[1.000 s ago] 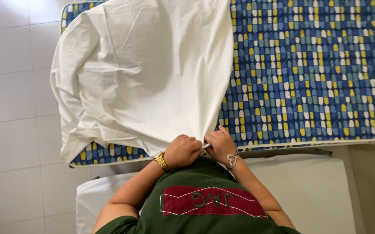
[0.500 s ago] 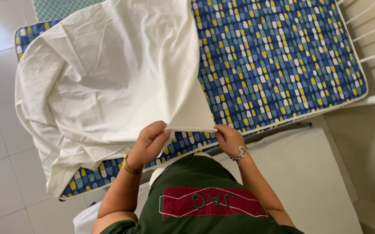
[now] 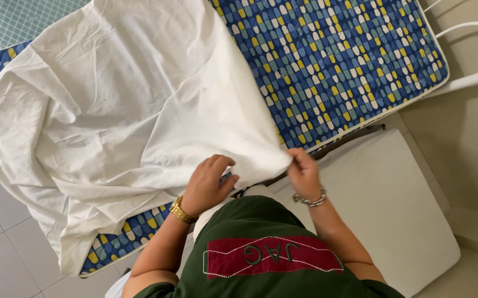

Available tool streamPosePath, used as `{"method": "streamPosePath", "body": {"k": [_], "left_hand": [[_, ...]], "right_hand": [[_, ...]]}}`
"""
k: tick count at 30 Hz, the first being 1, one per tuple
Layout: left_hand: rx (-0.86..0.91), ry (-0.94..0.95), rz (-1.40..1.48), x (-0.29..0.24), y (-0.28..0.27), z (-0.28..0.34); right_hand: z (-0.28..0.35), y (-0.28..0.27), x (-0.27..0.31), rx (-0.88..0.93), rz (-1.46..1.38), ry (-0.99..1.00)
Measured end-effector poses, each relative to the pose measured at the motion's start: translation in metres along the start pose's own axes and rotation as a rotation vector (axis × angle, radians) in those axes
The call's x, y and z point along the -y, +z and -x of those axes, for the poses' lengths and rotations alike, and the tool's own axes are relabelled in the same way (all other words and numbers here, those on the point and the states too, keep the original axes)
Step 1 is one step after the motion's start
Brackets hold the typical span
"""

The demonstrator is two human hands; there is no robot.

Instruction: The person unfolds a white fitted sheet and places it over a mattress on a white metal bed frame. They proceed to stretch the sheet and tuck the corners under the mattress to secure it in place.

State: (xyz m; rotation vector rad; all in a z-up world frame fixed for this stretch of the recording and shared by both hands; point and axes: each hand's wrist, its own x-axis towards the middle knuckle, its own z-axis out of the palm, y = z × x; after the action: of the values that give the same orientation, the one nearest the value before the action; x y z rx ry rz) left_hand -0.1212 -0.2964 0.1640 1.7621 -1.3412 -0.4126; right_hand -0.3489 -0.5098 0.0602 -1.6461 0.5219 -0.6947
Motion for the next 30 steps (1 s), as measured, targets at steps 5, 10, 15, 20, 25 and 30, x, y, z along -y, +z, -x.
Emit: {"method": "streamPosePath", "body": {"k": [5,10,15,20,25,30], "left_hand": [[0.048,0.136,0.080,-0.022,0.023,-0.019],[0.058,0.015,0.088,-0.018,0.067,-0.036],[0.013,-0.105,0.041,-0.013,0.122,-0.074],[-0.121,-0.048,0.076,-0.045,0.170,-0.138],[-0.018,-0.009,0.044,-0.077,0.189,-0.181],[-0.041,-0.086,0.141,-0.098,0.207,-0.183]], "right_hand": [[-0.006,0.031,0.053,0.250,0.173,0.078],[-0.027,0.011,0.057,0.359,0.296,0.014],[-0.052,-0.033,0.024,0.373,0.243,0.067],[-0.104,-0.103,-0.008,0.466,0.196,0.064],[-0.157,-0.150,-0.030,0.683,0.362,0.114],[-0.189,-0.136,-0.035,0.950,0.373,0.212]]}}
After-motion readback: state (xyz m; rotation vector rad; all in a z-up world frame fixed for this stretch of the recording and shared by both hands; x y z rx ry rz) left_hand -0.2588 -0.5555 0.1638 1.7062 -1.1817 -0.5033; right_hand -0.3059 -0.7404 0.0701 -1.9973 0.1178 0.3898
